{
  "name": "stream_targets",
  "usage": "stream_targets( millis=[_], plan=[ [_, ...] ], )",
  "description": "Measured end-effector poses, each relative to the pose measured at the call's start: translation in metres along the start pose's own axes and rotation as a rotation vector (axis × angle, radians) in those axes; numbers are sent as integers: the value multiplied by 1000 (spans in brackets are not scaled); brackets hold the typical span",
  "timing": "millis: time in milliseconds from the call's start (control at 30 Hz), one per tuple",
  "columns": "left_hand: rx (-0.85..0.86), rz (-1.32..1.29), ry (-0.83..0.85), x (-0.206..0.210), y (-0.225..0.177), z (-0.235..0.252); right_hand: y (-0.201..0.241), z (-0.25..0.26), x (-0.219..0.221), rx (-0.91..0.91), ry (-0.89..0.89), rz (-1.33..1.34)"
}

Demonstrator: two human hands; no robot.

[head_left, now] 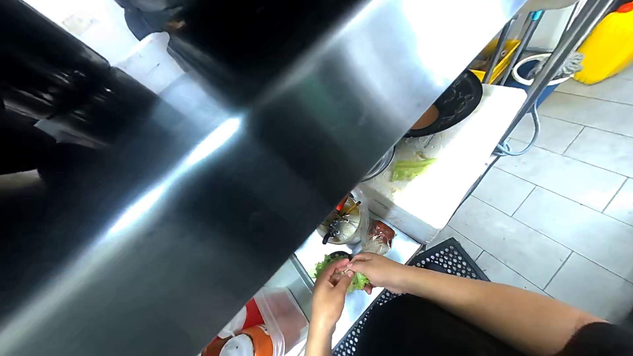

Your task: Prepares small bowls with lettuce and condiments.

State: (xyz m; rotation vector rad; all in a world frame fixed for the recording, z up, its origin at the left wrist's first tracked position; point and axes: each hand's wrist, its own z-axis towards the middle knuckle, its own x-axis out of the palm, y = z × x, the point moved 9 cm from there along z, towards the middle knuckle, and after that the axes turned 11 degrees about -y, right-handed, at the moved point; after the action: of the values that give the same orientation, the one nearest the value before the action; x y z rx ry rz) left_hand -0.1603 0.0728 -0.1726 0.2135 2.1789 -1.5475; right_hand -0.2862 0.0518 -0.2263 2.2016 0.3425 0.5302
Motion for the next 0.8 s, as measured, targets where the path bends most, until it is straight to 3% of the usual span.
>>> stream_targets(
  millis=[100,233,333,467,533,667,800],
  plan=[
    [-52,-79,-107,-17,13,7,2,2,7,-13,26,-47],
    [-102,-120,-212,-30,31,16,11,6,2,-93,-58,-361],
    [-81,59,-247,-35,40,23,19,3,-2,-144,-129,-572],
    [110,463,-240,-30,35,25,22,1,-8,-205,-156,-669],
    [279,570,-333,-31,25,19,22,1,-9,-227,-165,-676],
    [456,570,-547,-39,14,1,26,0,-9,-289,-186,-696],
    [500,558,-517,-31,17,-8,33,9,1,-409,-189,-836]
  ],
)
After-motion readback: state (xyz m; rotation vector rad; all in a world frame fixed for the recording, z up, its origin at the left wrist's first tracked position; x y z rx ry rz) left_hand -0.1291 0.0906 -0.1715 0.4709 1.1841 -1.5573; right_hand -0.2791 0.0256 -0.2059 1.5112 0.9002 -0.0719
